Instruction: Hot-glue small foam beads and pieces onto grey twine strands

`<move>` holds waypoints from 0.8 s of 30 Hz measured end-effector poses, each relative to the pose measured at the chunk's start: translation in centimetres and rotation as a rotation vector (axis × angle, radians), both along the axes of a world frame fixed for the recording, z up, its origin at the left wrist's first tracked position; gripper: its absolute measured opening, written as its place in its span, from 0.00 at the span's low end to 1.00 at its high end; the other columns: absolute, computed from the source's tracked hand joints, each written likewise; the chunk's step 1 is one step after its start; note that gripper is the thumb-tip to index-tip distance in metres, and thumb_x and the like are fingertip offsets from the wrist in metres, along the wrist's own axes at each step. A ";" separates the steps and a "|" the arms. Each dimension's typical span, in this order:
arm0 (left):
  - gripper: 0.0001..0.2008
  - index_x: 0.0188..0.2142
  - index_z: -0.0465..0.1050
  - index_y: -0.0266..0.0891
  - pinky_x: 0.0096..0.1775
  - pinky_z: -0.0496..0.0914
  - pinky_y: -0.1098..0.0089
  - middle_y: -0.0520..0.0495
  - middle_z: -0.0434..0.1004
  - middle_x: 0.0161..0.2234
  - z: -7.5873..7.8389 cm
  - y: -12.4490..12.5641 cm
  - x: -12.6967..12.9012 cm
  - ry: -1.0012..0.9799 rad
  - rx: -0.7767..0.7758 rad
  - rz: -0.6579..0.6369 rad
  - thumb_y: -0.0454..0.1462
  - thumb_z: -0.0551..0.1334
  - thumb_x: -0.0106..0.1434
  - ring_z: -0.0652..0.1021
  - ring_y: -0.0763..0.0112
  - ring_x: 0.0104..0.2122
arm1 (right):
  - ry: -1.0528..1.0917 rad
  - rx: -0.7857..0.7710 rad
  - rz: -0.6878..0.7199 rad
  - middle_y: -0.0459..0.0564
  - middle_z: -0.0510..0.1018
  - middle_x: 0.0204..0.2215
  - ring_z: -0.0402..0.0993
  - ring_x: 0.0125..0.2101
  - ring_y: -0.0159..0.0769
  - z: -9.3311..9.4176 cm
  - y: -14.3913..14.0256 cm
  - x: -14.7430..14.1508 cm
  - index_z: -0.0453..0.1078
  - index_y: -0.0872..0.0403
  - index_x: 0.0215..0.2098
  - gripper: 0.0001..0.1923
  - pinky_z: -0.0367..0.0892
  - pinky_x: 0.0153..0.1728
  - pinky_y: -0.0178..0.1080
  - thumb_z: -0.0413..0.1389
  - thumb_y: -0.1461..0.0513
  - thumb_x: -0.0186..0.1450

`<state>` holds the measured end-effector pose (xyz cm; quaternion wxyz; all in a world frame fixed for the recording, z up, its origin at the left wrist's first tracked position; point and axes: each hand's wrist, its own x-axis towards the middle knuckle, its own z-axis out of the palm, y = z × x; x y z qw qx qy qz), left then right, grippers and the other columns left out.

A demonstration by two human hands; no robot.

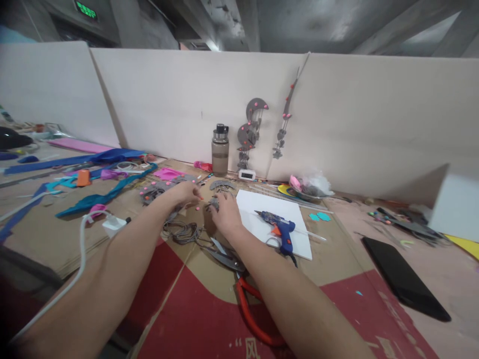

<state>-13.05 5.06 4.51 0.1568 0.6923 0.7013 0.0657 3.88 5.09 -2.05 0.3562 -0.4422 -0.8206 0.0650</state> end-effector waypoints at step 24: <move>0.10 0.35 0.76 0.39 0.22 0.66 0.76 0.49 0.77 0.27 0.3 -0.1 0.8 -0.216 0.030 -0.138 0.38 0.62 0.53 0.72 0.74 0.21 | 0.353 -0.104 0.086 0.45 0.78 0.31 0.71 0.32 0.33 0.6 -0.1 0.0 0.72 0.52 0.35 0.07 0.64 0.36 0.36 0.52 0.62 0.62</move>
